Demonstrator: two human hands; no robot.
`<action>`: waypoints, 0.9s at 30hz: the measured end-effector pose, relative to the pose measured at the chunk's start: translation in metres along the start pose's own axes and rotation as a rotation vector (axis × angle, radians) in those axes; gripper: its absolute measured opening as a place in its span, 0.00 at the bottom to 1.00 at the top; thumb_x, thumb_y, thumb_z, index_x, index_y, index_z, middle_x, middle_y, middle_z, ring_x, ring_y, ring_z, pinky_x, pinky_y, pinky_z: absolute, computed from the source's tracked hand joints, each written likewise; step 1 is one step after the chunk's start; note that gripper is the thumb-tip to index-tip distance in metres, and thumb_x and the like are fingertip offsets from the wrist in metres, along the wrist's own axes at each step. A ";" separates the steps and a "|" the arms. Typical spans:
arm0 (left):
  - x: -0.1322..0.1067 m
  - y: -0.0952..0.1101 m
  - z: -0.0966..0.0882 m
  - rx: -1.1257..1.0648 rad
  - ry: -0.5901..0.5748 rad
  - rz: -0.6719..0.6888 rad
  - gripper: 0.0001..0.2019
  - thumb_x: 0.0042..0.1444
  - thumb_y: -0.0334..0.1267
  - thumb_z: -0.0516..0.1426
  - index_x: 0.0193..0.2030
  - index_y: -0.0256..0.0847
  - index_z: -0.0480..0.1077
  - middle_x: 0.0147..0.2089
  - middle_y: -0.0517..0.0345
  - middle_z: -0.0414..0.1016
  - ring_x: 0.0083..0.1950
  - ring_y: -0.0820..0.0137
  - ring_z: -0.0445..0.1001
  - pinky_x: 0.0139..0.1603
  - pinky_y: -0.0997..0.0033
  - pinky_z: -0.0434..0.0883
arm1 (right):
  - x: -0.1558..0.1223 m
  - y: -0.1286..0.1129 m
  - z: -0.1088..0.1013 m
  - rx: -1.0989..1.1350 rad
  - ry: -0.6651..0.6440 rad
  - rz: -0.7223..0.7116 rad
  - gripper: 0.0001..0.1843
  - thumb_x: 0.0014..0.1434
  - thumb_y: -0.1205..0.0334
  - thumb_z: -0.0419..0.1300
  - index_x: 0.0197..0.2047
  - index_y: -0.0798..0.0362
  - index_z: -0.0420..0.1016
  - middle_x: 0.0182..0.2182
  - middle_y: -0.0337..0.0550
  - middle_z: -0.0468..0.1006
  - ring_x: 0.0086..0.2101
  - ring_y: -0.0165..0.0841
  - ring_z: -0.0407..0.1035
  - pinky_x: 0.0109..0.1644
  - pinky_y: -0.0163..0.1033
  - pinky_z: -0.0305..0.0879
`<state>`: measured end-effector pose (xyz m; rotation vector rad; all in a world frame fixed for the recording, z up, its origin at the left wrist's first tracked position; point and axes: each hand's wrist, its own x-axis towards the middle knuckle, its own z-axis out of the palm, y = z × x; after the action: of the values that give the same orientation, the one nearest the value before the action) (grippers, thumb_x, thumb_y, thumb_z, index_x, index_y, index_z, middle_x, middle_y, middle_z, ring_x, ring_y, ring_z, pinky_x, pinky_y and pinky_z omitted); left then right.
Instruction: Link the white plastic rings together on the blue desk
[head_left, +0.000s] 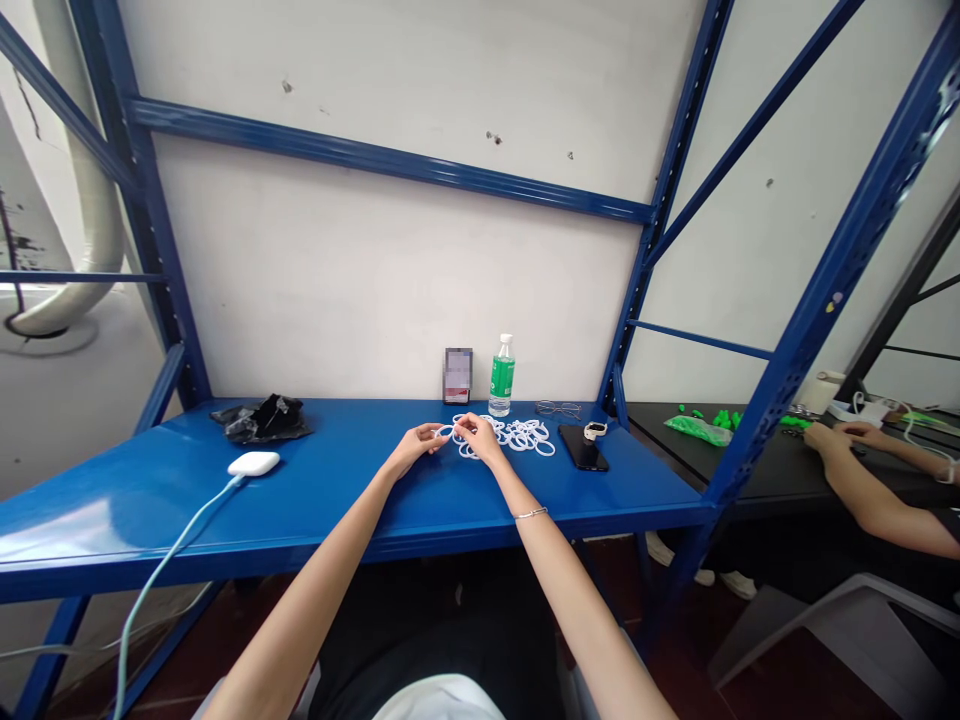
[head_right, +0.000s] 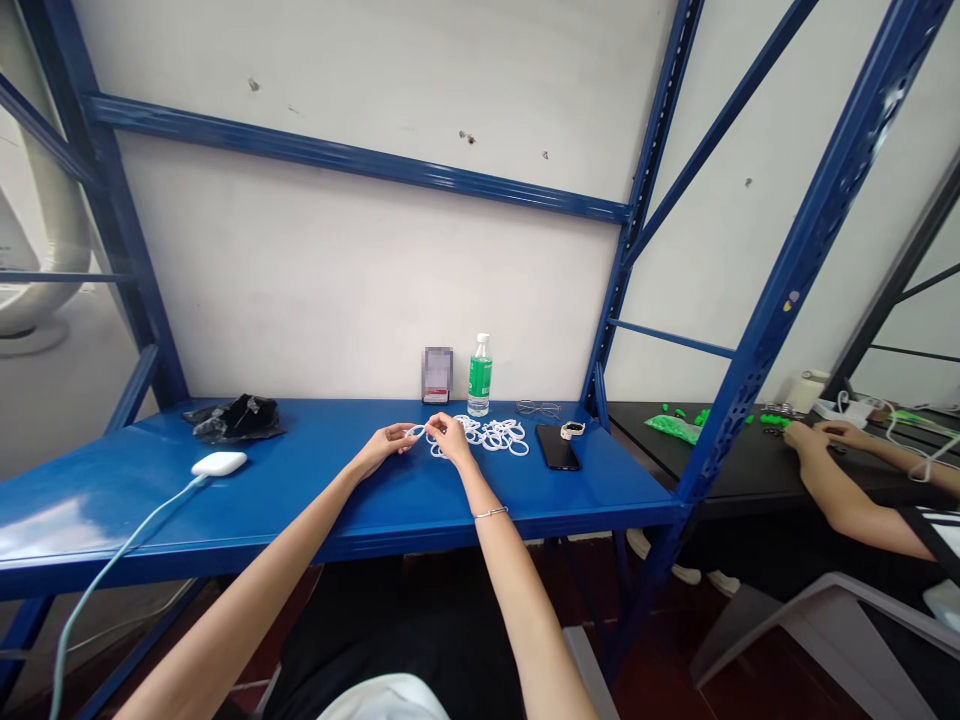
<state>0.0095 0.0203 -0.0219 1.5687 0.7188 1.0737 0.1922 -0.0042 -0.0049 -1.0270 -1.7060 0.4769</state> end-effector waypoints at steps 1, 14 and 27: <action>0.000 0.000 0.000 0.000 -0.002 -0.001 0.35 0.39 0.53 0.69 0.51 0.32 0.72 0.28 0.59 0.72 0.30 0.73 0.68 0.31 0.74 0.63 | 0.000 0.000 0.000 0.000 -0.001 0.000 0.11 0.55 0.52 0.58 0.31 0.51 0.69 0.27 0.38 0.75 0.30 0.32 0.70 0.39 0.38 0.67; -0.001 0.002 0.001 0.009 -0.007 -0.023 0.34 0.37 0.52 0.69 0.49 0.32 0.72 0.28 0.59 0.73 0.29 0.73 0.68 0.32 0.73 0.64 | 0.000 -0.001 0.001 -0.028 0.010 0.012 0.08 0.55 0.57 0.57 0.28 0.51 0.65 0.25 0.36 0.73 0.29 0.32 0.69 0.38 0.37 0.65; -0.001 0.002 0.001 0.009 -0.019 -0.023 0.35 0.38 0.52 0.69 0.50 0.31 0.70 0.29 0.58 0.74 0.29 0.75 0.68 0.32 0.74 0.63 | 0.000 0.000 0.001 -0.010 0.007 0.017 0.09 0.53 0.57 0.57 0.26 0.51 0.63 0.24 0.36 0.72 0.28 0.32 0.68 0.37 0.37 0.63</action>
<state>0.0097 0.0186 -0.0199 1.5724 0.7280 1.0389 0.1914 -0.0042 -0.0053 -1.0500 -1.6963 0.4753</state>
